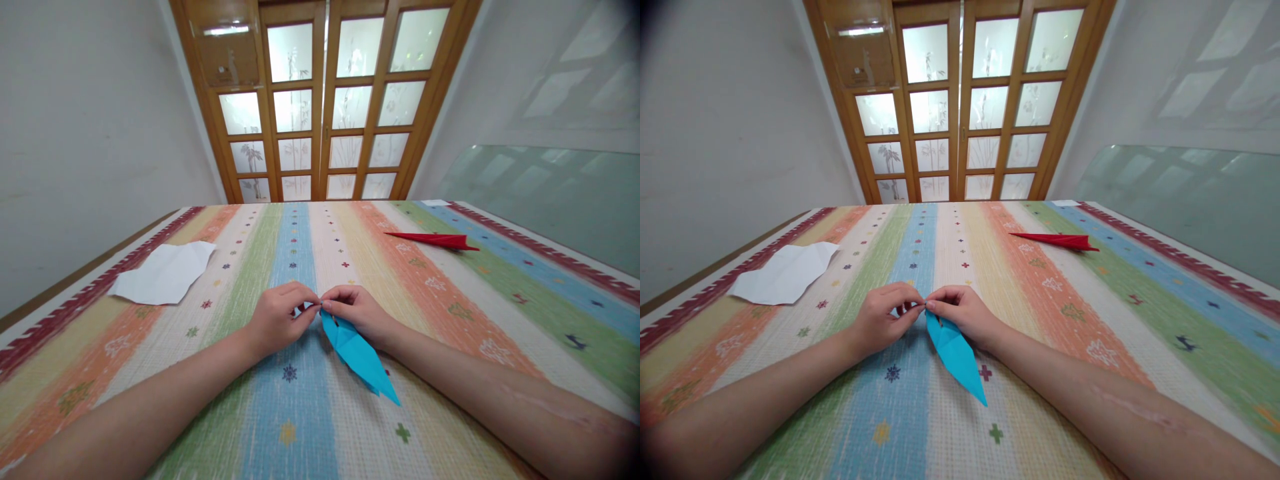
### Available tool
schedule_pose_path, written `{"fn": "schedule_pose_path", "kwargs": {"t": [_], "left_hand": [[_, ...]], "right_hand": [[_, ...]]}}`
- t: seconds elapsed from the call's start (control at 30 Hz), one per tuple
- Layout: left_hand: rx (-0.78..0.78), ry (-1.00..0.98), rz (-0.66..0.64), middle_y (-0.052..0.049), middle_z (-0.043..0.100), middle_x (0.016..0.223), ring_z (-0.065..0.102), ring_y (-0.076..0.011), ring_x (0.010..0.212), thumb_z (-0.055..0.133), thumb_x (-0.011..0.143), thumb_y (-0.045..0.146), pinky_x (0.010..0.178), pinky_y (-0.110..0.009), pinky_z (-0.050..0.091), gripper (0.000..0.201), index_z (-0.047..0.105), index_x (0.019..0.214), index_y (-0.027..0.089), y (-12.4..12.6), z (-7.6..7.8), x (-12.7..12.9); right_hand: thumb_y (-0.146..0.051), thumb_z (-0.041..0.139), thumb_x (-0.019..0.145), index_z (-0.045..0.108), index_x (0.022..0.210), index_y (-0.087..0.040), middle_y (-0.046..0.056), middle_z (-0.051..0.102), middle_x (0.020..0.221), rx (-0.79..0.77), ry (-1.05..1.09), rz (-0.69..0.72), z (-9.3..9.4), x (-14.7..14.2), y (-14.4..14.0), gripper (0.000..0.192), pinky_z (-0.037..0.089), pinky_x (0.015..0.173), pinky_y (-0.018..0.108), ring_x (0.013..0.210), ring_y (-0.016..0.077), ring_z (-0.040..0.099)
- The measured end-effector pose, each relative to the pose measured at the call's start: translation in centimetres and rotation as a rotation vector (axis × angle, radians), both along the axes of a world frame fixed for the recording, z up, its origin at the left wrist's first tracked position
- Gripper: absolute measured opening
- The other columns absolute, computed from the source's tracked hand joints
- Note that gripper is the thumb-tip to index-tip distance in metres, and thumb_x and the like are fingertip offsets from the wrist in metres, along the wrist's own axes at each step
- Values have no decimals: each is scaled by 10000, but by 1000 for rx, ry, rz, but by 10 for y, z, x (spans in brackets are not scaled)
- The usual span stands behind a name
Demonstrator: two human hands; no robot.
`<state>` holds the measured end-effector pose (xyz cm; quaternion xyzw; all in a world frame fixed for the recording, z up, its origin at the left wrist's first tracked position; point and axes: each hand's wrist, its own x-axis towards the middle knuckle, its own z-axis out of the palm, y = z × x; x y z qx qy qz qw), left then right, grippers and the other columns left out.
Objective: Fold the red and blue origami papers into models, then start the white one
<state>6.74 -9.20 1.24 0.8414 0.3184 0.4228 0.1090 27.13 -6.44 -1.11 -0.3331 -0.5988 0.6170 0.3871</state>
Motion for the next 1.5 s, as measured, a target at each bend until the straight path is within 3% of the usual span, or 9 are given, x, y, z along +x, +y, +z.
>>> {"fn": "schedule_pose_path", "kwargs": {"t": [0.43,0.67,0.9,1.0,1.13,1.23,1.4,1.5], "left_hand": [[-4,31,-21,-62,693,872,613,-152,733,574,914,206,639,-265,500,81,652,912,184,-2,-1,0],[-224,-80,83,-38,642,795,579,-132,659,567,930,292,593,-247,463,167,668,860,178,-2,-3,4],[-445,-123,51,-33,676,795,591,-131,656,668,867,362,575,-228,452,197,713,901,174,4,-6,9],[-555,-211,46,-18,654,733,561,-114,588,654,867,349,537,-222,444,191,705,876,165,6,-10,11],[-698,-355,28,10,600,655,511,-92,497,661,848,383,468,-206,425,227,667,868,157,10,-14,10],[-734,-448,59,19,578,638,526,-101,512,673,834,413,449,-199,428,264,650,877,155,15,-14,7],[-709,-608,115,21,583,626,536,-105,516,696,817,427,442,-206,427,277,646,872,160,21,-11,3],[-685,-649,126,25,583,609,525,-99,498,706,819,418,448,-210,426,268,650,871,162,21,-10,3]], "right_hand": [[-443,789,748,720,792,-175,-4,623,674,27,-45,-5,3,1,1,280,396,592,269,605,126,503],[-448,771,760,707,780,-182,-7,607,666,13,-45,-12,0,0,3,274,374,579,272,595,125,489],[-416,810,730,735,790,-180,16,656,733,20,-17,-59,-1,-1,1,255,420,634,284,661,141,542],[-419,812,737,733,882,-191,12,650,763,-12,32,-67,2,-2,-1,281,424,618,274,666,139,547],[-449,771,790,660,1155,-247,-19,610,764,-102,125,-39,4,-2,-4,432,402,552,248,608,119,519],[-497,706,845,605,1238,-284,-8,624,834,-140,159,-35,4,-2,-4,458,411,545,248,621,126,539],[-491,687,865,653,1159,-247,61,671,1054,100,36,-74,1,-1,-2,383,477,727,313,868,195,610],[-455,701,864,694,1047,-224,64,670,992,288,-141,-100,2,0,-3,295,463,752,334,866,208,599]]}}
